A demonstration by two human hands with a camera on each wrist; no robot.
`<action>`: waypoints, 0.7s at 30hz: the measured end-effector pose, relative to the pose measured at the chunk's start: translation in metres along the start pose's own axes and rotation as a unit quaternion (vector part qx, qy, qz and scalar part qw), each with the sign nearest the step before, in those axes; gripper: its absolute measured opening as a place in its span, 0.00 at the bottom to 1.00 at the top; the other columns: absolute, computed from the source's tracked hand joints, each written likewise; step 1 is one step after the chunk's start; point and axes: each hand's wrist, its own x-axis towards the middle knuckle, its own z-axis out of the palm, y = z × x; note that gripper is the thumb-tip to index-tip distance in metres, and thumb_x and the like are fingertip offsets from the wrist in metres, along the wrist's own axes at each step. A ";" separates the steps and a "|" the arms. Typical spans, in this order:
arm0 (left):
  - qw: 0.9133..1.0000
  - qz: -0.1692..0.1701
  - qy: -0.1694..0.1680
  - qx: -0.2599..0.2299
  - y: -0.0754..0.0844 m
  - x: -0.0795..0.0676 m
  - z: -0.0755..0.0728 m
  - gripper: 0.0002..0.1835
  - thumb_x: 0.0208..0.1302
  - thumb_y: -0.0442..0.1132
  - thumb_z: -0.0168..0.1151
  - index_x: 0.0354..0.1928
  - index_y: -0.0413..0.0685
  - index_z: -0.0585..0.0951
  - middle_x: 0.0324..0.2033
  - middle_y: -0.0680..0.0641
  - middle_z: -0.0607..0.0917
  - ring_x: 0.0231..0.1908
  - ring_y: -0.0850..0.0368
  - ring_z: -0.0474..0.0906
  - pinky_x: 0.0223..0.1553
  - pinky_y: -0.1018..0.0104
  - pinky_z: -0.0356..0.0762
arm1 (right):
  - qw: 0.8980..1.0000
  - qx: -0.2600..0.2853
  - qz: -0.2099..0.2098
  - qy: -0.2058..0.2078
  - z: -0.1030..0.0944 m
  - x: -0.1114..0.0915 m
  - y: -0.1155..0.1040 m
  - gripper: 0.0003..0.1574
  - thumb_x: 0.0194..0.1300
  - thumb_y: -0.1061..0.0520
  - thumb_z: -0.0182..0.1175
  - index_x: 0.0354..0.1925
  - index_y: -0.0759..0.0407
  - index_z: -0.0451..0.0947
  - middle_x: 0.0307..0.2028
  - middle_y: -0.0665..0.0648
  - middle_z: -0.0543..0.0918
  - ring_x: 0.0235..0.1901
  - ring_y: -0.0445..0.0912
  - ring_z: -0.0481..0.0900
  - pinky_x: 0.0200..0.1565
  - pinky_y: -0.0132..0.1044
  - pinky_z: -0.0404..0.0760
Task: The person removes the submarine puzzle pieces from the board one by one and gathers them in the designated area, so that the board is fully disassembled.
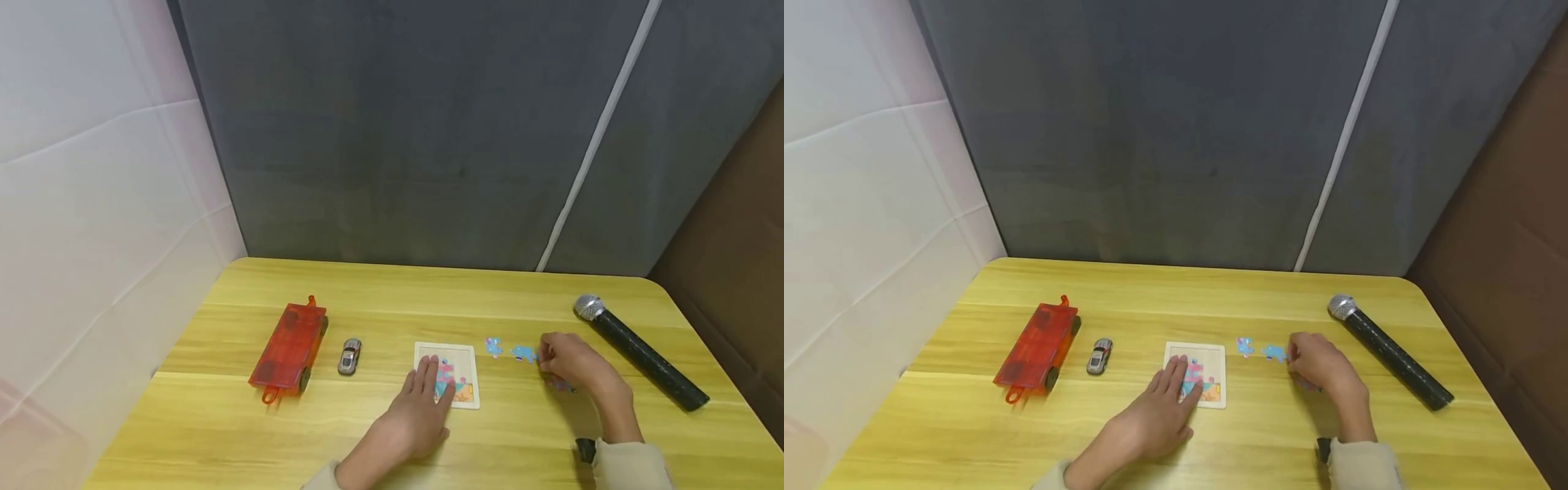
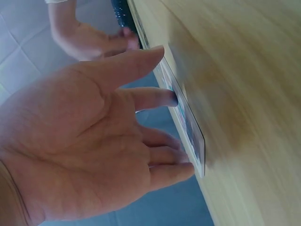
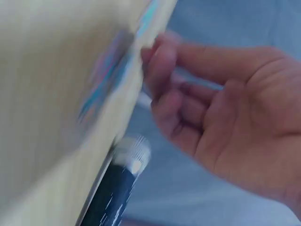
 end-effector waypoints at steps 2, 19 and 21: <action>1.000 -0.005 -0.003 -0.002 0.000 0.002 0.003 0.40 0.80 0.59 0.63 0.87 0.57 0.64 0.86 0.32 0.54 0.87 0.36 0.49 0.85 0.47 0.56 | 0.999 0.004 -0.048 0.000 0.008 0.007 -0.018 0.09 0.76 0.68 0.64 0.36 0.61 0.79 0.26 0.53 0.81 0.23 0.42 0.75 0.29 0.36 0.75; 0.999 -0.006 -0.021 0.032 -0.005 0.017 0.030 0.42 0.81 0.64 0.58 0.89 0.61 0.58 0.86 0.31 0.53 0.87 0.35 0.48 0.85 0.44 0.55 | 0.978 0.053 -0.191 -0.059 0.063 0.053 -0.085 0.06 0.73 0.73 0.63 0.45 0.66 0.83 0.30 0.52 0.84 0.29 0.36 0.78 0.38 0.31 0.81; 0.999 -0.008 -0.024 0.036 -0.003 0.012 0.022 0.42 0.81 0.64 0.58 0.89 0.61 0.59 0.86 0.32 0.55 0.87 0.36 0.49 0.85 0.45 0.56 | 0.978 0.056 -0.191 -0.058 0.064 0.053 -0.085 0.06 0.74 0.72 0.62 0.45 0.66 0.83 0.29 0.52 0.83 0.28 0.36 0.77 0.38 0.31 0.81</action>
